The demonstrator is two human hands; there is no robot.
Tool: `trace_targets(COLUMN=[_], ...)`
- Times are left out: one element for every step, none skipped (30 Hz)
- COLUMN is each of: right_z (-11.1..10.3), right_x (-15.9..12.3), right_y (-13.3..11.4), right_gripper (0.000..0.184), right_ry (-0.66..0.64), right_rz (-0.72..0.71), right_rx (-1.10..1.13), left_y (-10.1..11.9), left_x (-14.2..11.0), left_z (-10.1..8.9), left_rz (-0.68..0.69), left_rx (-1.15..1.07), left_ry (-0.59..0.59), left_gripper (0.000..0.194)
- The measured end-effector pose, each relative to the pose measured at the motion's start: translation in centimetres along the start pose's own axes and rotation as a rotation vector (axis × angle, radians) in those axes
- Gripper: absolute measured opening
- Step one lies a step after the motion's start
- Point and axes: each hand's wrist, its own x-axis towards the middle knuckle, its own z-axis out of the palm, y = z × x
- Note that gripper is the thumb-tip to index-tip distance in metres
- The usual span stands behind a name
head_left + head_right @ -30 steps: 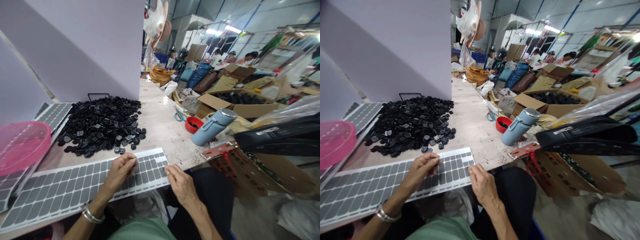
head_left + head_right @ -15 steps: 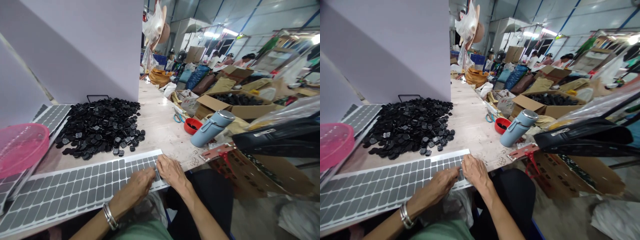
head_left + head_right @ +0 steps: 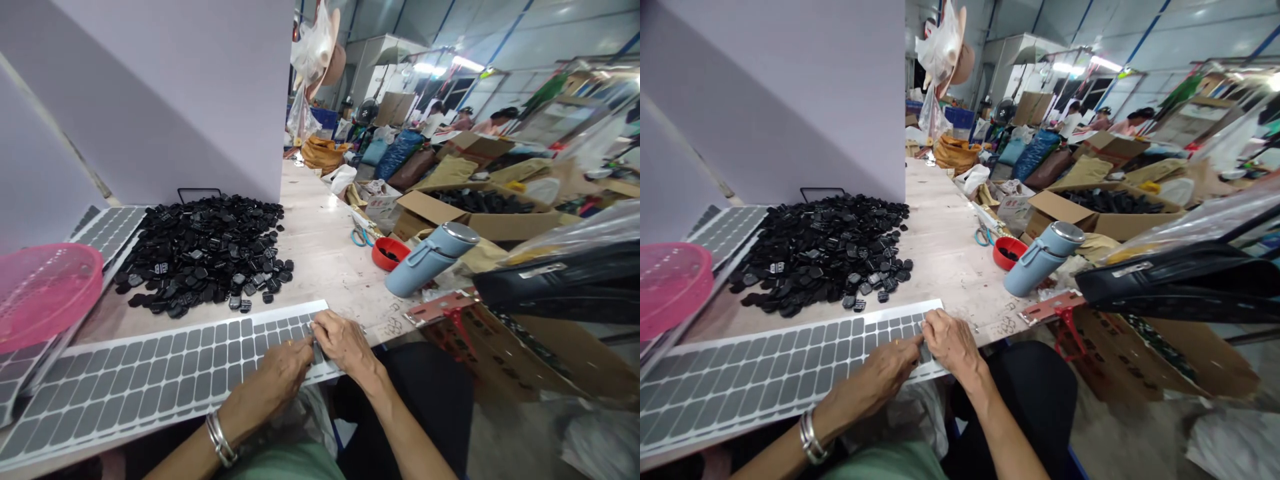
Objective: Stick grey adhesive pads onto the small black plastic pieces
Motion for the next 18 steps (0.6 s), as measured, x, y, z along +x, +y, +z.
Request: trace_targets(right_z=[-0.01,-0.03,-0.05,-0.08,-0.12,-0.15,-0.19,-0.22,-0.25,-0.27,-0.27,-0.26,-0.24,-0.19,-0.13,-0.07,-0.02,0.02], right_x=[-0.06,-0.13,-0.19,-0.25,-0.31,-0.35,-0.39,-0.42,-0.45,-0.46,-0.47,-0.48,-0.47,-0.45,-0.42,-0.37,-0.32,-0.25], right_y=[0.08,0.17,0.24,0.29,0.32,0.32,0.31,0.30,0.29,0.28,0.27,0.24,0.18,0.10,-0.01,-0.12,-0.24,-0.33], right_gripper=[0.015,0.015,0.015,0.015,0.016,0.016,0.016,0.017,0.018,0.019,0.020,0.020,0.020,0.020,0.019,0.018,0.017,0.016], right_ry=[0.004,0.005,0.006,0.005,0.004,0.002,0.001,0.000,0.001,0.002,0.003,0.003,0.003,0.002,0.002,0.002,0.004,0.007], right_rz=[0.010,0.018,0.025,0.030,0.032,0.034,0.035,0.039,0.046,0.057,0.068,0.077,0.083,0.082,0.077,0.069,0.062,0.057], right_rx=[-0.003,-0.008,-0.013,-0.019,-0.025,-0.031,-0.037,-0.044,-0.050,-0.057,-0.063,-0.065,-0.064,-0.059,-0.049,-0.035,-0.017,0.003], left_y=[-0.09,-0.18,-0.24,-0.28,-0.28,-0.25,-0.19,-0.13,-0.08,-0.04,-0.02,-0.03,-0.04,-0.06,-0.08,-0.07,-0.04,0.02], left_x=[-0.15,-0.26,-0.33,-0.34,-0.31,-0.27,-0.22,-0.19,-0.18,-0.18,-0.20,-0.22,-0.22,-0.20,-0.14,-0.03,0.10,0.25], left_z=[0.09,0.18,0.25,0.29,0.30,0.28,0.24,0.18,0.13,0.09,0.06,0.07,0.09,0.12,0.16,0.18,0.19,0.17], left_rz=[0.005,0.011,0.014,0.013,0.008,0.002,-0.005,-0.010,-0.012,-0.012,-0.014,-0.016,-0.018,-0.019,-0.020,-0.020,-0.020,-0.021], left_rx=[0.006,0.008,0.006,0.002,-0.004,-0.010,-0.015,-0.018,-0.018,-0.018,-0.017,-0.019,-0.023,-0.030,-0.037,-0.043,-0.046,-0.046], left_ry=[0.006,0.010,0.011,0.010,0.006,0.004,0.004,0.005,0.008,0.010,0.012,0.012,0.009,0.007,0.003,-0.003,-0.009,-0.014], left_gripper=[0.023,0.023,0.024,0.025,0.026,0.027,0.028,0.028,0.028,0.028,0.027,0.027,0.026,0.025,0.025,0.025,0.025,0.026])
